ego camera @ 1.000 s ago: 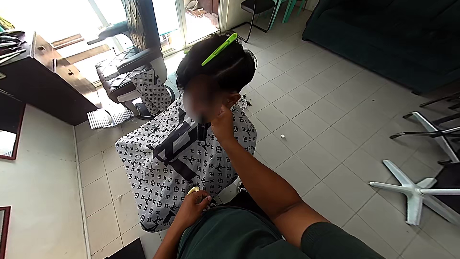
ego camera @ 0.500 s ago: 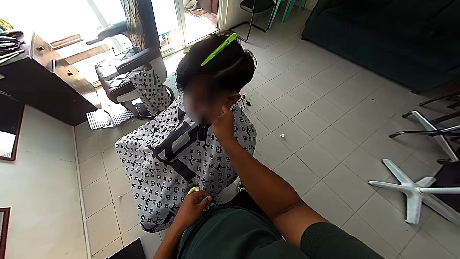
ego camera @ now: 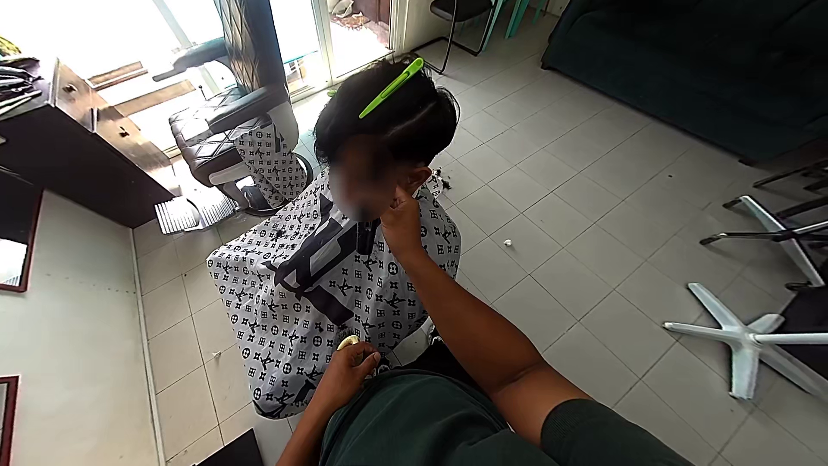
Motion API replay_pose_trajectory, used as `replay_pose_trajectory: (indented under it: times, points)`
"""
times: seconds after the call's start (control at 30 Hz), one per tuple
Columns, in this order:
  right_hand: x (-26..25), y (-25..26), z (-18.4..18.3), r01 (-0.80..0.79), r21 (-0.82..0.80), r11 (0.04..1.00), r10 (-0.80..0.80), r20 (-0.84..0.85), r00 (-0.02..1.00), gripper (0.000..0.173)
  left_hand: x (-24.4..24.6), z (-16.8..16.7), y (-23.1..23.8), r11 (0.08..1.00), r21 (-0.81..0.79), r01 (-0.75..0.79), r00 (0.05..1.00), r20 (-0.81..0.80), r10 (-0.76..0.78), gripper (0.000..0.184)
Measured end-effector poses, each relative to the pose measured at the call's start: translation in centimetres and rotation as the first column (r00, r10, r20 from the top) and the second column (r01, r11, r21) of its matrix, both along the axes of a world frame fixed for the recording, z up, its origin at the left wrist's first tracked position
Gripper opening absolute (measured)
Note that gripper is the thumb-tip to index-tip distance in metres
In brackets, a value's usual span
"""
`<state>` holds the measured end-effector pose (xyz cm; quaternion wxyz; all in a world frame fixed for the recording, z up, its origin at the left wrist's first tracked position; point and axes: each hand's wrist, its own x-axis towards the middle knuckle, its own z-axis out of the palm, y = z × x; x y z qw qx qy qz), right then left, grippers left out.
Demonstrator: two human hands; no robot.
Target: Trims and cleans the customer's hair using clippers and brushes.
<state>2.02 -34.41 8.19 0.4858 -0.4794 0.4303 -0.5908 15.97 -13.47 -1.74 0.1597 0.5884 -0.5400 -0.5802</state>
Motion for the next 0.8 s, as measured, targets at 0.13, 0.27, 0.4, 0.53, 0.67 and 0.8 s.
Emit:
replay_pose_trajectory:
  times: [0.13, 0.27, 0.4, 0.53, 0.67, 0.8]
  points:
    - [0.0, 0.1, -0.3, -0.002, -0.025, 1.000, 0.003, 0.032, 1.000, 0.023, 0.0, 0.0, 0.0, 1.000, 0.005, -0.003, 1.000, 0.000, 0.003, 0.025]
    - [0.0, 0.0, -0.3, -0.013, -0.030, 0.999, 0.014, 0.048, 0.999, 0.023, 0.0, 0.0, -0.1, 1.000, 0.005, -0.004, 1.000, -0.005, 0.004, 0.025]
    - [-0.1, 0.0, -0.5, -0.005, -0.013, 1.000, 0.006, 0.066, 0.998, 0.021, 0.0, 0.0, -0.2, 1.000, 0.002, -0.001, 1.000, -0.004, 0.001, 0.025]
    - [-0.1, -0.1, -0.5, -0.010, -0.034, 0.999, 0.013, 0.073, 0.997, 0.019, 0.0, 0.2, -0.3, 1.000, 0.004, 0.004, 1.000, 0.001, -0.004, 0.025]
    - [-0.2, -0.1, -0.5, -0.011, -0.028, 1.000, 0.012, 0.047, 0.999, 0.023, 0.0, 0.2, -0.6, 1.000, 0.009, 0.015, 1.000, 0.005, -0.015, 0.025]
    - [-1.3, 1.8, -0.3, -0.134, 0.085, 0.987, 0.119, 0.163, 0.979, 0.033, 0.4, 0.7, -1.2, 0.999, 0.029, 0.019, 0.999, -0.028, -0.018, 0.024]
